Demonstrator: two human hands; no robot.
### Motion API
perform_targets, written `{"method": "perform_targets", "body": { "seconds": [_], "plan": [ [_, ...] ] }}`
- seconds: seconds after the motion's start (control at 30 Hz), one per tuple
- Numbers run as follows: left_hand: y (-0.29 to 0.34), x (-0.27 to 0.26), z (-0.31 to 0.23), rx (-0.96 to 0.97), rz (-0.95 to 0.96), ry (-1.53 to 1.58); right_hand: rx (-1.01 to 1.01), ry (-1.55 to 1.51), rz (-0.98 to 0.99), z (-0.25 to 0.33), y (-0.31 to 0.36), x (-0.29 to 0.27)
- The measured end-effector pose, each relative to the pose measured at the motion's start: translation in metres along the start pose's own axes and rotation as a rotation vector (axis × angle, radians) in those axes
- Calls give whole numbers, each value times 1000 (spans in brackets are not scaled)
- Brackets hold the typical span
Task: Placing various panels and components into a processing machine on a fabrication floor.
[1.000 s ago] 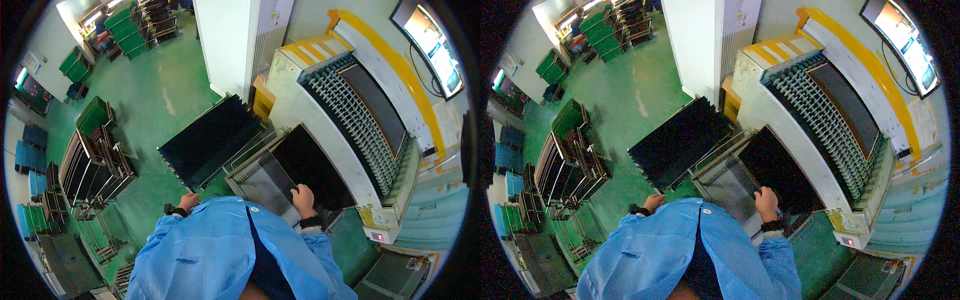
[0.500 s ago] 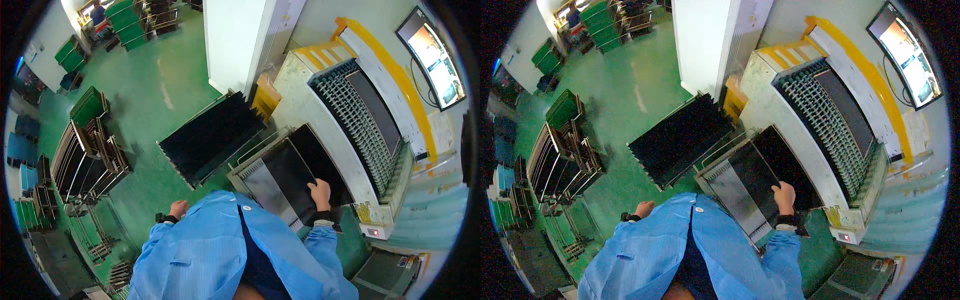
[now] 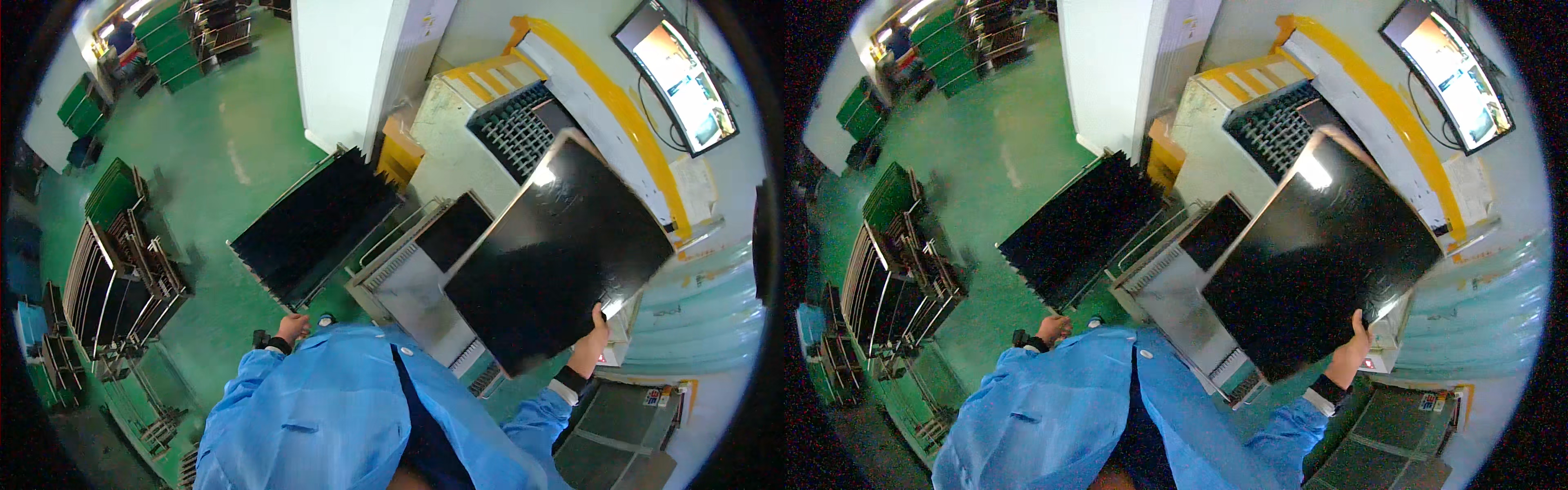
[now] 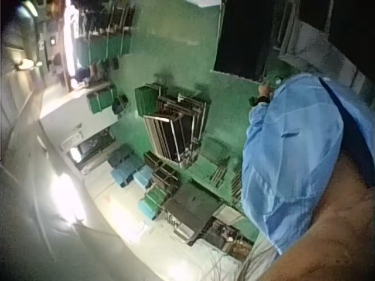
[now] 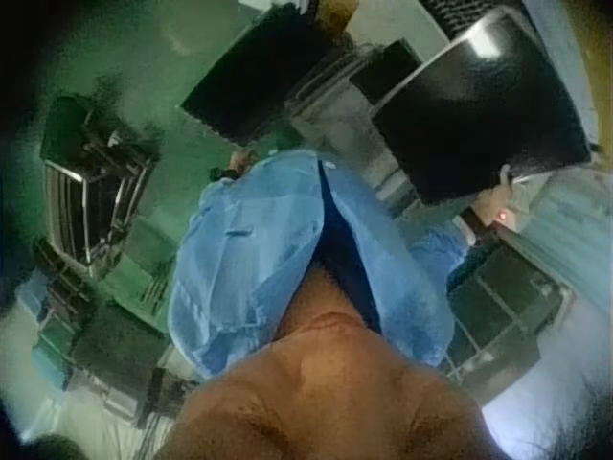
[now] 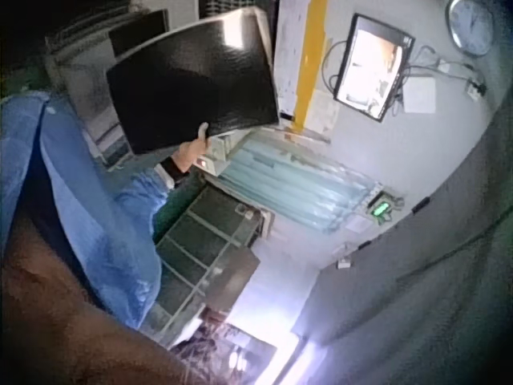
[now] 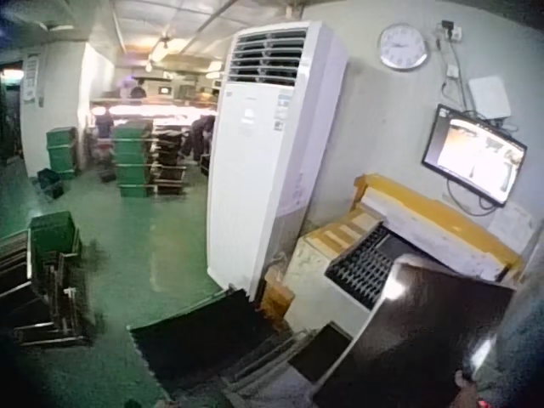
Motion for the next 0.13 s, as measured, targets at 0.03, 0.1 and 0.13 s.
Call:
{"method": "perform_targets", "body": {
  "seconds": [0.03, 0.1, 0.13],
  "plan": [
    [16, 16, -22, 17, -33, -46, -13, 0, -18, -1, -2, -10],
    [19, 34, -37, 42, -56, -93, -53, -80, 173, -18, -15, -8],
    [15, 32, -32, 32, -55, -116, -65, -81, 164, -14, -21, -19]
  ]
}}
Point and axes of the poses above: each hand's wrist, its own y-axis away from the middle knuckle, its own x-axis out of the palm, z = x × y, the point moved 7 cm from there along -y, towards the middle knuckle, and after that the axes turned 3 degrees about x, right-handed, at the moved point
